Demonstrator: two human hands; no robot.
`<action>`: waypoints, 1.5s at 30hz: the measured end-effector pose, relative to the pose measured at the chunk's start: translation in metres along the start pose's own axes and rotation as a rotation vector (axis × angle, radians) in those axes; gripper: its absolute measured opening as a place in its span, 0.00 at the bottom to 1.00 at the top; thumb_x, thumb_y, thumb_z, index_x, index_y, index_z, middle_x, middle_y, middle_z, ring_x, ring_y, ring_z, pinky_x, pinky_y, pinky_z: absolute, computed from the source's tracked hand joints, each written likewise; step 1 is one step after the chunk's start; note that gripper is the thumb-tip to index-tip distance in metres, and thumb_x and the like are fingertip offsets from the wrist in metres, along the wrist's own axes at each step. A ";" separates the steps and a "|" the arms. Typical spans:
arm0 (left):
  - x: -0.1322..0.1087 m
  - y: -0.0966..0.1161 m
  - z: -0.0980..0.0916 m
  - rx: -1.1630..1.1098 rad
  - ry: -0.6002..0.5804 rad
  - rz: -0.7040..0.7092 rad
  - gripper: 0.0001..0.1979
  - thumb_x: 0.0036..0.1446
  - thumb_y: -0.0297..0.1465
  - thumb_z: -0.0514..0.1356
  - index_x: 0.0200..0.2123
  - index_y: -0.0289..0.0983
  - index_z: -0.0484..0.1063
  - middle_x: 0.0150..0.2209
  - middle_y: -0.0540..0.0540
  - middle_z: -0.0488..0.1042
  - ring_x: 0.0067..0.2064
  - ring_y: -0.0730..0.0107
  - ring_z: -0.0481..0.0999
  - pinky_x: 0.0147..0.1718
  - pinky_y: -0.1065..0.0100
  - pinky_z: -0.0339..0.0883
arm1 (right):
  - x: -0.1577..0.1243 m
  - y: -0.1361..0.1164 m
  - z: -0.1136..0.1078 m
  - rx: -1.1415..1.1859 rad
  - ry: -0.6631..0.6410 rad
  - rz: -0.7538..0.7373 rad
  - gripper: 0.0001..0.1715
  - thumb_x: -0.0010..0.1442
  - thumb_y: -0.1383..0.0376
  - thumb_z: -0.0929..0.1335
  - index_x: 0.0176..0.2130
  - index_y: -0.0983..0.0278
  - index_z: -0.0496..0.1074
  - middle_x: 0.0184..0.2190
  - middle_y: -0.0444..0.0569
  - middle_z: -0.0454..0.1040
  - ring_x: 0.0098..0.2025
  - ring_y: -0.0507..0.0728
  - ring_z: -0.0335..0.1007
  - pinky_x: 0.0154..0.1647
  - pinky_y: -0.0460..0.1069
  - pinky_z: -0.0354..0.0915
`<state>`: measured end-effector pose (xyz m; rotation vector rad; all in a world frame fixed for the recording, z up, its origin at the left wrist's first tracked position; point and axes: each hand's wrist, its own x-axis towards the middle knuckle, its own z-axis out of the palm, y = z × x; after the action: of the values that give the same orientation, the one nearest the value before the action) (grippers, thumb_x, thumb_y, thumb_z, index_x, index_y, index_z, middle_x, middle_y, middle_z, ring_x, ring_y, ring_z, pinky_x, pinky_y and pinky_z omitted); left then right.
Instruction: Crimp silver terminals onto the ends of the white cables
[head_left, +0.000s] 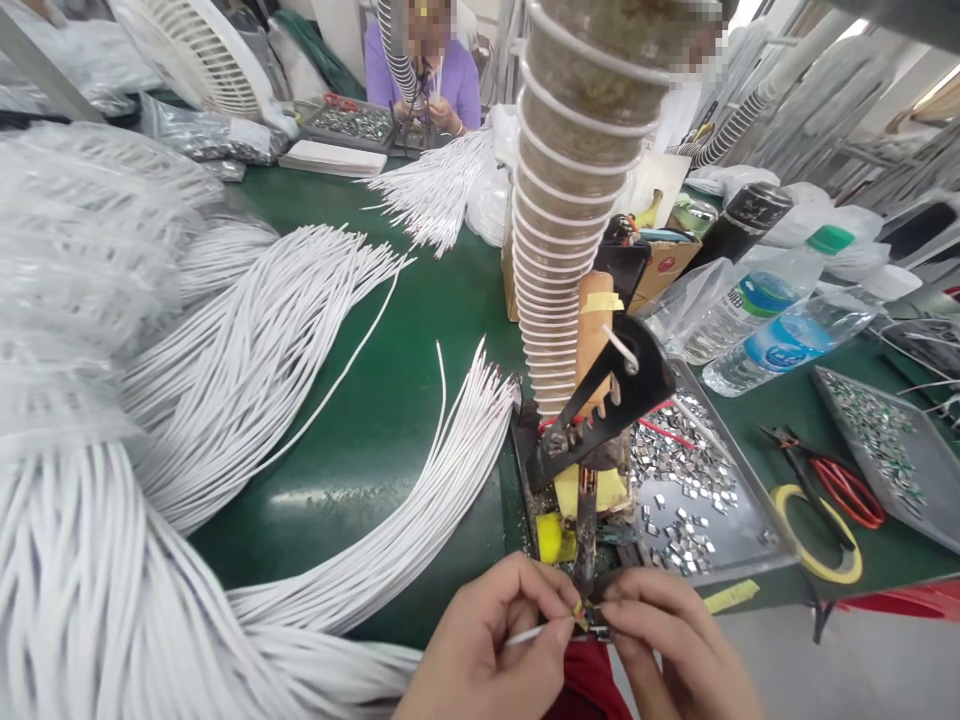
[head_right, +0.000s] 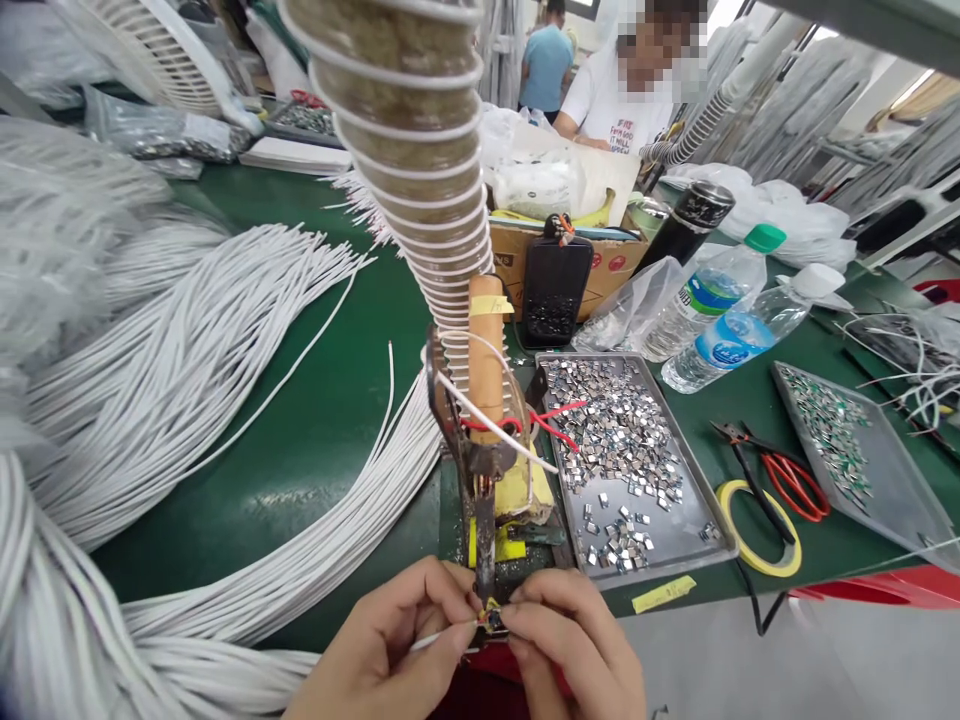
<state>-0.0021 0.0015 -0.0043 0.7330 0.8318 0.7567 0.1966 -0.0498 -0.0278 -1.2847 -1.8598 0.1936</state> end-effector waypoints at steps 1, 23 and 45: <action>0.001 0.001 0.000 -0.004 0.008 -0.003 0.09 0.60 0.30 0.73 0.30 0.37 0.77 0.37 0.48 0.81 0.38 0.69 0.78 0.44 0.70 0.67 | -0.002 0.001 0.001 -0.016 0.013 -0.014 0.12 0.65 0.74 0.70 0.46 0.59 0.75 0.38 0.50 0.82 0.37 0.54 0.85 0.40 0.47 0.81; -0.002 0.009 0.003 0.033 0.062 0.008 0.08 0.58 0.27 0.71 0.29 0.38 0.76 0.38 0.49 0.81 0.39 0.70 0.79 0.42 0.75 0.70 | 0.002 -0.021 0.028 -0.292 0.275 0.057 0.09 0.65 0.71 0.71 0.41 0.56 0.75 0.33 0.47 0.83 0.32 0.55 0.83 0.35 0.50 0.79; 0.005 -0.020 -0.034 1.128 0.207 0.933 0.13 0.69 0.19 0.57 0.49 0.38 0.76 0.43 0.41 0.80 0.46 0.58 0.79 0.48 0.63 0.76 | -0.002 0.131 -0.055 -0.560 -0.140 0.310 0.12 0.69 0.56 0.64 0.34 0.55 0.69 0.51 0.65 0.84 0.44 0.68 0.86 0.40 0.60 0.80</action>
<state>-0.0226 0.0037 -0.0381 2.1706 1.0917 1.1784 0.3268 -0.0090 -0.0662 -1.9881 -1.8925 -0.0877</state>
